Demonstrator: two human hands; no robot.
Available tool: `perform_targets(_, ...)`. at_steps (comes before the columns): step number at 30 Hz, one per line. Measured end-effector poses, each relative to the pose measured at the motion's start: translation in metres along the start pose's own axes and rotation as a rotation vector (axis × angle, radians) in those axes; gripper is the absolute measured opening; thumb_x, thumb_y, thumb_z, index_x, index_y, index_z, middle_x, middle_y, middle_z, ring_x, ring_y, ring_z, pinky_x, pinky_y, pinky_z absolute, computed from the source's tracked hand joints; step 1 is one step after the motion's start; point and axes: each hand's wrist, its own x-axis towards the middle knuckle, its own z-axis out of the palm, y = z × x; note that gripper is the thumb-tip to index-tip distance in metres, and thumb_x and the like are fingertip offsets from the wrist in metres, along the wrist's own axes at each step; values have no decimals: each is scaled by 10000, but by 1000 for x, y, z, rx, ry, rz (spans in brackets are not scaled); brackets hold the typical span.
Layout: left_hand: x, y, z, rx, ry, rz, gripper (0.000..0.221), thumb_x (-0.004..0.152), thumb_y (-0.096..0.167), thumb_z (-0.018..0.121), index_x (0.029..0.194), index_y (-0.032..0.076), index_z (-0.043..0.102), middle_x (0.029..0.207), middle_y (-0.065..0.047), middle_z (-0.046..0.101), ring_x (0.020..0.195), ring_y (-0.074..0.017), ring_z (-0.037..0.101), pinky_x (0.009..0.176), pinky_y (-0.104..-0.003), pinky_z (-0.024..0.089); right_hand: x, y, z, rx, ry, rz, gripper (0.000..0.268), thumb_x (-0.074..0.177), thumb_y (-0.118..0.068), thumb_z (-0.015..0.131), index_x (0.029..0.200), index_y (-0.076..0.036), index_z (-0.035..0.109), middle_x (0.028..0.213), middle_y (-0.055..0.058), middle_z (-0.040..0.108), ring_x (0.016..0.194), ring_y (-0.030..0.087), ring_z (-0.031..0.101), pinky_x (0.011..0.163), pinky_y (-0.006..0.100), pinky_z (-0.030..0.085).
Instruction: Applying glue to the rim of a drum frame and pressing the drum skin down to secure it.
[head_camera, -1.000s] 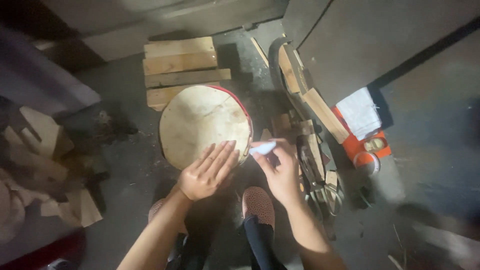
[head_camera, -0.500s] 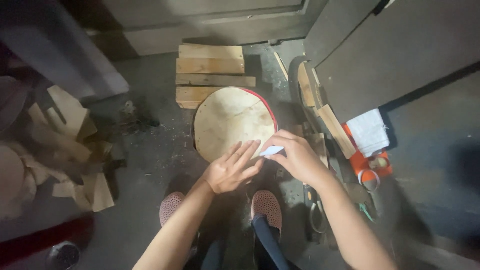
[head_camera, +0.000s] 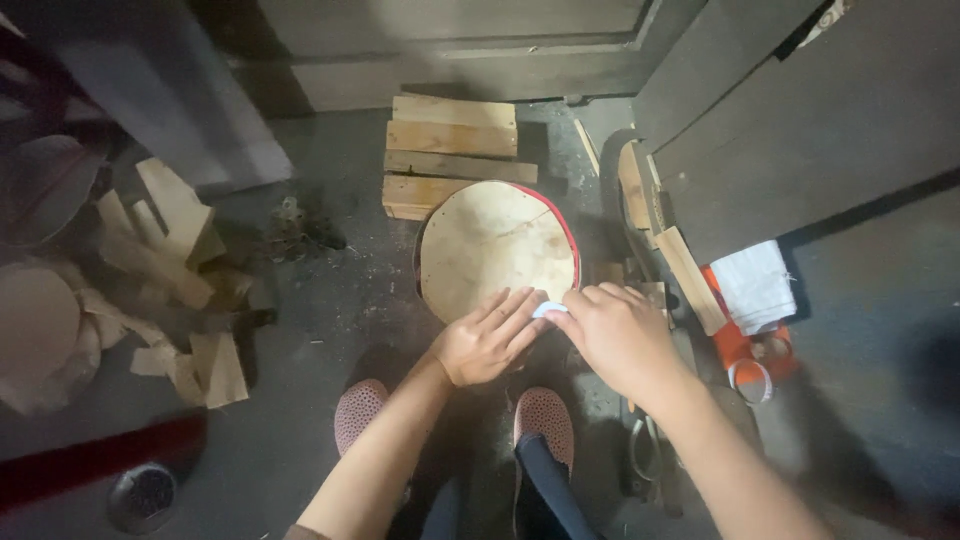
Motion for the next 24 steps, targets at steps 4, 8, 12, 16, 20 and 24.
perform_targets(4,-8,0,1,-9,-60,3,396,1065,302,337,1226,119,649,1361,-167,641,1285,-284,638,1069,-396,519,8,6,6,-81,78,-85,308,1039,-411,483,1009,-184,690,785,50,686,862,240,719,759,373,557)
perform_targets(8,-8,1,-2,9,-112,17,380,1026,314,417,1289,130,620,1346,-139,635,1302,-274,619,1092,-399,502,17,6,2,-82,82,-163,315,1045,-391,470,929,-187,678,707,40,668,763,238,701,705,357,518)
perform_targets(12,-3,2,-5,-15,-105,-14,357,999,273,472,1288,137,632,1337,-144,648,1290,-271,632,1078,-403,513,25,13,10,-174,167,-312,255,1012,-355,537,845,-196,645,629,16,606,685,222,638,656,341,448)
perform_targets(16,-3,1,-4,-13,-80,-14,359,1004,254,432,1275,141,638,1340,-140,644,1288,-264,634,1075,-393,513,30,14,1,-137,157,-363,299,1028,-331,529,805,-171,645,614,11,607,675,207,623,662,329,436)
perform_targets(20,-2,0,-4,-19,-70,-9,339,1020,217,423,1262,137,647,1328,-145,656,1277,-266,643,1071,-393,513,34,17,-12,28,2,-369,335,1048,-307,494,808,-161,675,619,19,638,684,220,643,671,329,440)
perform_targets(24,-5,2,-2,-25,-81,-10,333,1028,199,406,1240,137,656,1344,-147,654,1282,-265,644,1061,-390,521,39,19,-12,55,-9,-374,317,1043,-295,505,808,-179,684,610,-2,626,676,206,638,672,322,434)
